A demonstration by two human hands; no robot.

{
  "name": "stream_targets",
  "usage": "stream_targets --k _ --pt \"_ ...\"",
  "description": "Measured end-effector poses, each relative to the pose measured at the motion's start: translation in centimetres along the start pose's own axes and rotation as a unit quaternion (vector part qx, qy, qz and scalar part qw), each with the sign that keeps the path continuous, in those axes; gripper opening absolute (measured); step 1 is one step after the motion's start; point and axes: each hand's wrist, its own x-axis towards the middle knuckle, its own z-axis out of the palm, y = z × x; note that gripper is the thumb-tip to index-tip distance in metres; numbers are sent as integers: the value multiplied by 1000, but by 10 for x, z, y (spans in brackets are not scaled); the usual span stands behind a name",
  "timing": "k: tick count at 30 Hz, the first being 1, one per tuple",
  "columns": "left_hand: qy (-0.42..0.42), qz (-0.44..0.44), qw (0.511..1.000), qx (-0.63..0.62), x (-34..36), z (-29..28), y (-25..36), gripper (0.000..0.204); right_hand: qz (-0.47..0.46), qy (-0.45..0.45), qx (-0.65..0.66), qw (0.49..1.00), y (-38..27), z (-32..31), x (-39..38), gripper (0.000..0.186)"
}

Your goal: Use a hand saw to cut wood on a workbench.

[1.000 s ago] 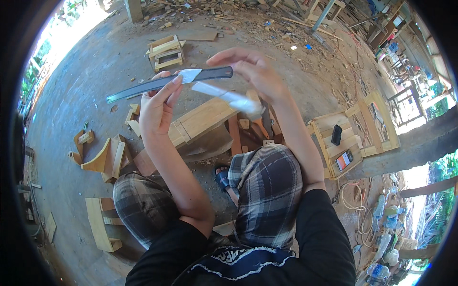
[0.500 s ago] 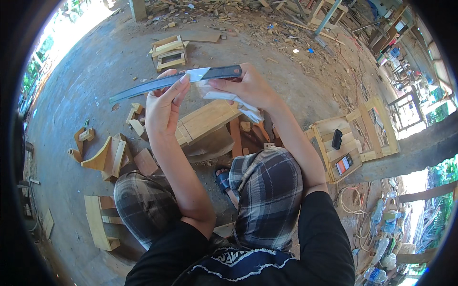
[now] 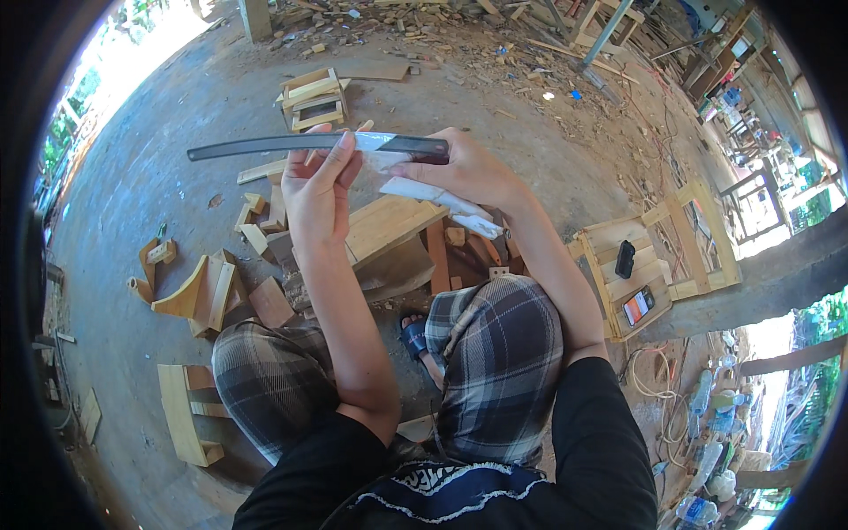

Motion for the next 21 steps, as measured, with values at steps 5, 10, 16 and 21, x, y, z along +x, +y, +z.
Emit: stream_targets --k 5,10,16,21 --pt "33 46 998 24 0 2 -2 31 34 11 152 988 9 6 0 37" --pt "75 116 988 74 3 -4 10 30 57 -102 136 984 1 -5 -2 40" --pt "82 116 984 102 6 -10 7 30 -20 6 -178 984 -24 4 -16 39" --pt "33 72 988 129 5 -10 11 29 -52 261 -156 951 -31 1 -11 25"
